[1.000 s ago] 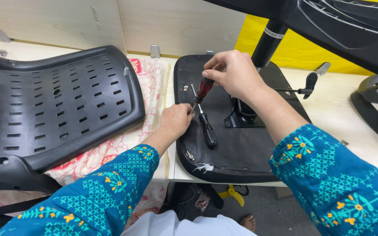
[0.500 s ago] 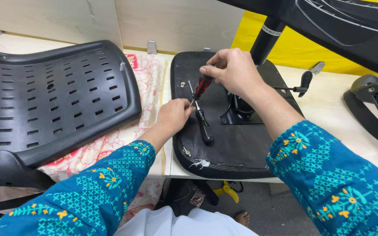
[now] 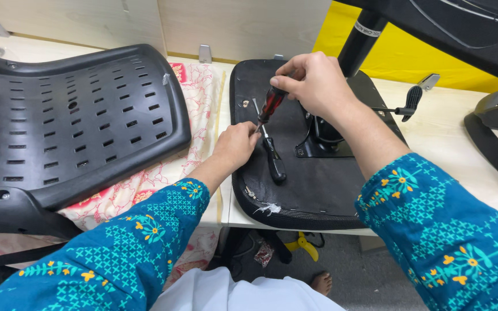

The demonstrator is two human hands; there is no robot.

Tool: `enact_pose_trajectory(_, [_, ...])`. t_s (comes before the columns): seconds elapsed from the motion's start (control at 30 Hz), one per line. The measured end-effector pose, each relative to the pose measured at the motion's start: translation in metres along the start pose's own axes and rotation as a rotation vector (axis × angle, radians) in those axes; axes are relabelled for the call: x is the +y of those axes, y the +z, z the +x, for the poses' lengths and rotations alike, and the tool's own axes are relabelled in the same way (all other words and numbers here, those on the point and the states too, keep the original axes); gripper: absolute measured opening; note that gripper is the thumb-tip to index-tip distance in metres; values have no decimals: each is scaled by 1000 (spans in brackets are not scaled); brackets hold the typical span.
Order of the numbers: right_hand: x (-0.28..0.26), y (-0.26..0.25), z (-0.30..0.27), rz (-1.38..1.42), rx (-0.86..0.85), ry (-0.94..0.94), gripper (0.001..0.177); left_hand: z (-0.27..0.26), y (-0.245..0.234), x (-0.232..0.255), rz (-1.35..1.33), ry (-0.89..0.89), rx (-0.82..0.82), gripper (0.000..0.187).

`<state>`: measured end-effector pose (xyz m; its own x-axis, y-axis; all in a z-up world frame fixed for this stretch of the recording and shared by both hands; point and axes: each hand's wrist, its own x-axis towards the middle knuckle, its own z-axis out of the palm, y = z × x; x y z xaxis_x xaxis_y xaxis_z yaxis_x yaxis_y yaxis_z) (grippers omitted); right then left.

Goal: The person uses a screwdriver to tighten screws on the underside of an office chair seat. They work on multiple screw locations around the seat base, securing the seat to the chair mechanism.

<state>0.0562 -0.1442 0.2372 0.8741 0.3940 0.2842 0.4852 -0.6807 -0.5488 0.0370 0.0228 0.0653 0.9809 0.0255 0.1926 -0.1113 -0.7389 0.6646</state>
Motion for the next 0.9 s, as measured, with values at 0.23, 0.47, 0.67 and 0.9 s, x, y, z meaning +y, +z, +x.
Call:
enact_pose_trajectory(0.23, [2,1,-4,-231,163,-348,32,0,-1,0,11,-19,15,22])
enact_pose_trajectory(0.47, [5,-1,1,-12,25,-103,23,-4,-9,11,28,-30,-9,22])
enact_pose_trajectory(0.67, [0,4,-6,-54,64,46,34,-8,-8,14,6,-58,-2,24])
enact_pose_trajectory(0.9, [8,-3,1,-72,-34,-64,34,-4,0,5,12,7,28,25])
